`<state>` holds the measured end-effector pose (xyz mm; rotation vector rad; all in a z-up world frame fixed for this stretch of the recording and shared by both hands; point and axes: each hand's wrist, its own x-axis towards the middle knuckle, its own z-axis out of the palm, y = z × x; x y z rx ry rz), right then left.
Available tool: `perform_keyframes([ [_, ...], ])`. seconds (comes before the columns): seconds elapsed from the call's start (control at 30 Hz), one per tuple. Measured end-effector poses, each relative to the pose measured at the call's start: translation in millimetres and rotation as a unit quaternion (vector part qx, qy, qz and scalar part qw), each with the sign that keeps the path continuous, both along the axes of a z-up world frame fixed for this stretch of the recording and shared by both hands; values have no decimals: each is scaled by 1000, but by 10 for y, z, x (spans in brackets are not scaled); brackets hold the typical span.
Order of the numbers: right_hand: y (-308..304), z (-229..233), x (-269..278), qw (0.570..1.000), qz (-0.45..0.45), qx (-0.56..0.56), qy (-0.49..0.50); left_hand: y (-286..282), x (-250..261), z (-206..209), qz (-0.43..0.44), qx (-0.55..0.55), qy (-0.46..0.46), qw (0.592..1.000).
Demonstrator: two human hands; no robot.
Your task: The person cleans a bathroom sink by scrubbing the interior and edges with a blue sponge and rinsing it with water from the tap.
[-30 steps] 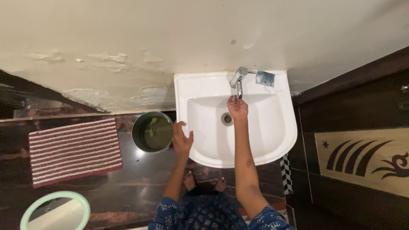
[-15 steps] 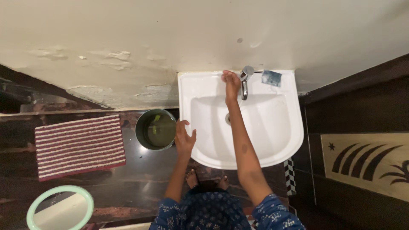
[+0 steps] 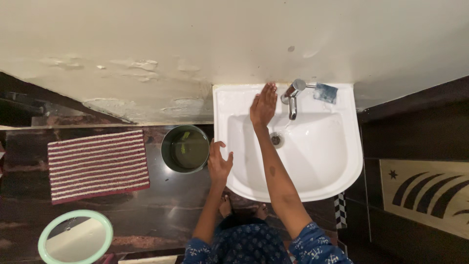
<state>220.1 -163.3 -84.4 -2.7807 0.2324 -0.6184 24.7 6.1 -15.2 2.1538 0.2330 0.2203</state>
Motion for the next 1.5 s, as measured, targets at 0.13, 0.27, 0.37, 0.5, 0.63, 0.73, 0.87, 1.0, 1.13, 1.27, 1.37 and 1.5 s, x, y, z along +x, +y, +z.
perform_keyframes([
  [0.13, 256, 28, -57, 989, 134, -60, 4, 5, -17, 27, -5, -9, -32, 999],
  [0.27, 694, -4, -133, 963, 261, 7, 68, -12, -91, 49, -4, -17, -73, 997],
  [0.37, 775, -35, -301, 951, 295, 65, 72, -9, -145, 65, -8, -15, -76, 997],
  [0.5, 534, 4, -615, 915, 353, 135, 140, -17, -225, 146, -6, -10, -46, 999],
  [0.63, 67, 55, -667, 861, 448, 153, 185, -54, -324, 274, 12, 14, -64, 998],
  [0.73, -310, 64, -609, 905, 385, 49, 173, -47, -384, 292, 26, 29, -20, 999],
  [0.87, -608, 91, -616, 977, 193, 93, 11, -54, -335, 181, 23, 3, -8, 1000],
  [1.0, -606, 153, -560, 994, 83, 63, 5, -44, -252, 56, 21, -21, 31, 999],
  [1.13, -183, 147, -405, 999, 8, 39, -24, -42, -182, 54, 32, -5, 22, 999],
  [1.27, 134, 156, -151, 996, -26, -59, 59, -41, -138, 46, 32, -2, 24, 999],
  [1.37, 524, 131, -60, 981, 17, -157, 116, -29, -100, 5, 27, 12, -5, 1000],
  [1.5, 1017, 167, -58, 981, 156, -42, 111, -29, -96, -5, 14, -8, -2, 1000],
])
